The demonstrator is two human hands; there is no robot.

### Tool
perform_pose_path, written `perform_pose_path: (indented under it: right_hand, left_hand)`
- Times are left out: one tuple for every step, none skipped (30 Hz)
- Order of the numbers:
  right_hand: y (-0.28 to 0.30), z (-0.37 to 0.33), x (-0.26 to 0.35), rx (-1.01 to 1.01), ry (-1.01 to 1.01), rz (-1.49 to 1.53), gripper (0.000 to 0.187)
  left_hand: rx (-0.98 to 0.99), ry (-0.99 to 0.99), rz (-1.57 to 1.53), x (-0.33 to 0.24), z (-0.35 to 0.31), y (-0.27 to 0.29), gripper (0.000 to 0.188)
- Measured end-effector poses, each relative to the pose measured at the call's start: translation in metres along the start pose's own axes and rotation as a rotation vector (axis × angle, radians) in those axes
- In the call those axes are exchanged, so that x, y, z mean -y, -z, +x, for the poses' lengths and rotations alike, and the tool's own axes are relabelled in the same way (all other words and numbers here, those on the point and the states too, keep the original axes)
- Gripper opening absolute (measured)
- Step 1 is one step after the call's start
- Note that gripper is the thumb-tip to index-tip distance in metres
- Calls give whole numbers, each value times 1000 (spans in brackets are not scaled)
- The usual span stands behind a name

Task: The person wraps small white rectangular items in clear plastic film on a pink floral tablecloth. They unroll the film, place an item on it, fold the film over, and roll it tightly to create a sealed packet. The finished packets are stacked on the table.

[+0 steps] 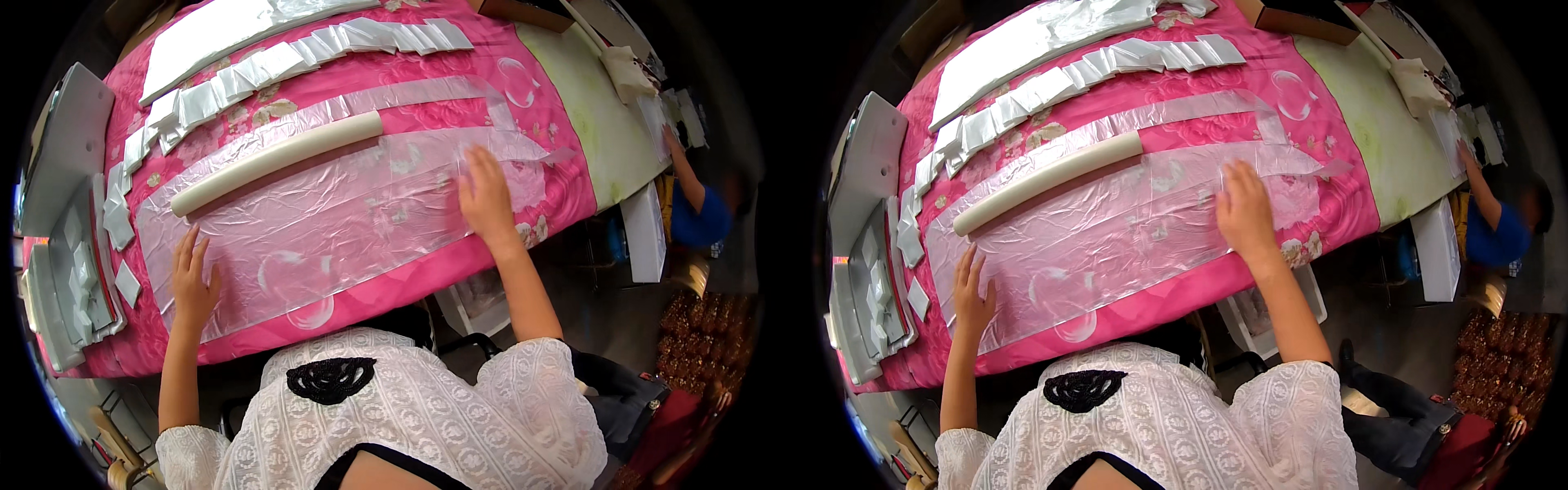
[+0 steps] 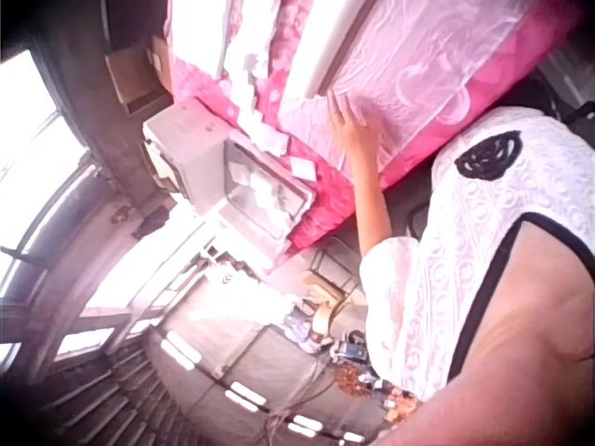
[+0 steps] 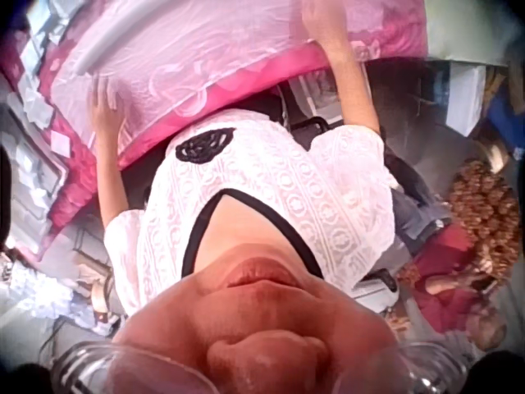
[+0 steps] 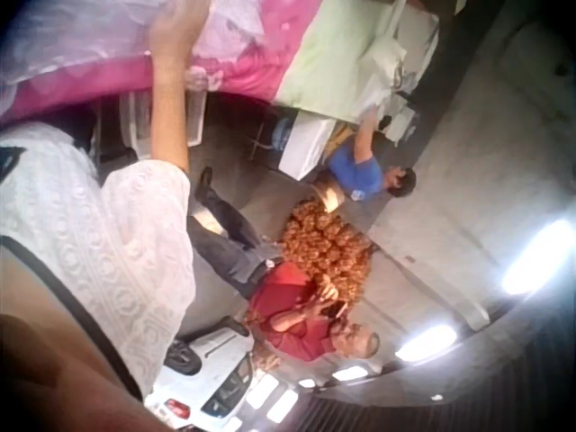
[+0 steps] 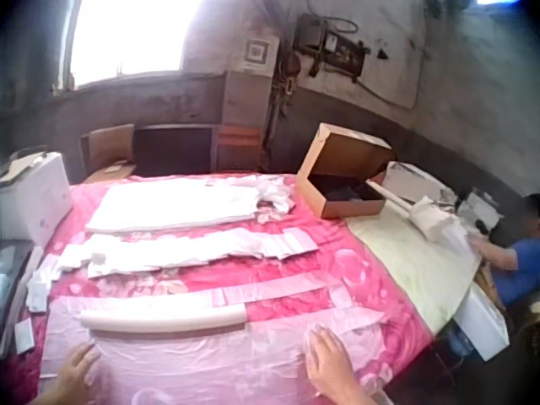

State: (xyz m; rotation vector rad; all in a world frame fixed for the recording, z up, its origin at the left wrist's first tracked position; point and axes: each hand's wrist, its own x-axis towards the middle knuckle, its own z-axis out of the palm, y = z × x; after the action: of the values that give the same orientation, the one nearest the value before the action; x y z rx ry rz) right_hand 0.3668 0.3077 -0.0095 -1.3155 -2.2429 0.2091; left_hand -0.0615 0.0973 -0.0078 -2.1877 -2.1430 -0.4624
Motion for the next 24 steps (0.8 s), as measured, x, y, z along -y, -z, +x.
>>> perform_pose_path:
  right_hand:
    - [-19, -2, 14, 102, 95, 71, 45]
    - [-33, -2, 32, 176, 174, 97, 48]
    - [-42, -1, 42, 248, 256, 130, 51]
    - [-43, 0, 41, 246, 262, 96, 54]
    - [-45, 1, 38, 246, 267, 60, 56]
    - [-47, 3, 36, 247, 274, 23, 59]
    - [-45, 5, 23, 225, 207, -17, 58]
    - [-40, 6, 2, 203, 140, -56, 58]
    - [-33, 7, -20, 170, 82, -98, 58]
    - [-25, 7, -44, 137, 26, -139, 58]
    - [-17, 5, -72, 97, -50, -186, 56]
    - [-10, 3, -97, 57, -122, -226, 54]
    - [1, 0, -117, 23, -182, -276, 50]
    - [10, -3, -131, -10, -244, -329, 46]
    - [15, -5, -138, -42, -242, -317, 41]
    - [19, -7, -145, -74, -240, -305, 37]
    - [20, -8, -150, -105, -236, -293, 33]
    - [18, -6, -146, -121, -265, -287, 27]
    - [19, -3, -137, -132, -292, -283, 22]
    - [21, 0, -128, -142, -319, -279, 18]
    - [24, 0, -122, -164, -330, -273, 14]
    - [24, 2, -116, -184, -336, -264, 10]
    - [25, 3, -110, -205, -342, -256, 7]
    - [25, 3, -105, -235, -270, -288, 6]
  left_hand:
    - [-26, -64, -20, -12, 22, -3, 52]
    - [-56, -126, -44, -24, 44, -8, 51]
    - [-69, -121, -68, -36, 61, -12, 52]
    - [-85, -116, -97, -45, 77, -19, 53]
    - [-106, -116, -110, -54, 92, -25, 54]
    - [-128, -114, -125, -61, 105, -32, 55]
    - [-151, -111, -139, -64, 115, -36, 56]
    - [-144, -114, -104, -63, 120, -39, 57]
    - [-135, -117, -73, -61, 125, -44, 57]
    - [-127, -118, -42, -59, 129, -49, 58]
    - [-112, -98, -33, -55, 133, -52, 56]
    - [-98, -74, -19, -50, 134, -54, 55]
    - [-84, -49, -4, -47, 136, -55, 54]
    - [-54, -61, -34, -47, 138, -54, 52]
    - [-24, -72, -61, -47, 140, -51, 51]
    - [6, -82, -87, -48, 142, -47, 50]
    - [68, -150, -133, -53, 140, -44, 49]
    - [133, -214, -171, -65, 137, -38, 48]
    - [199, -273, -214, -77, 131, -35, 48]
    - [220, -366, -201, -89, 125, -34, 48]
    - [240, -463, -188, -101, 121, -35, 48]
    - [244, -526, -187, -109, 117, -37, 44]
    - [248, -589, -186, -117, 114, -38, 41]
    - [267, -626, -212, -124, 112, -35, 36]
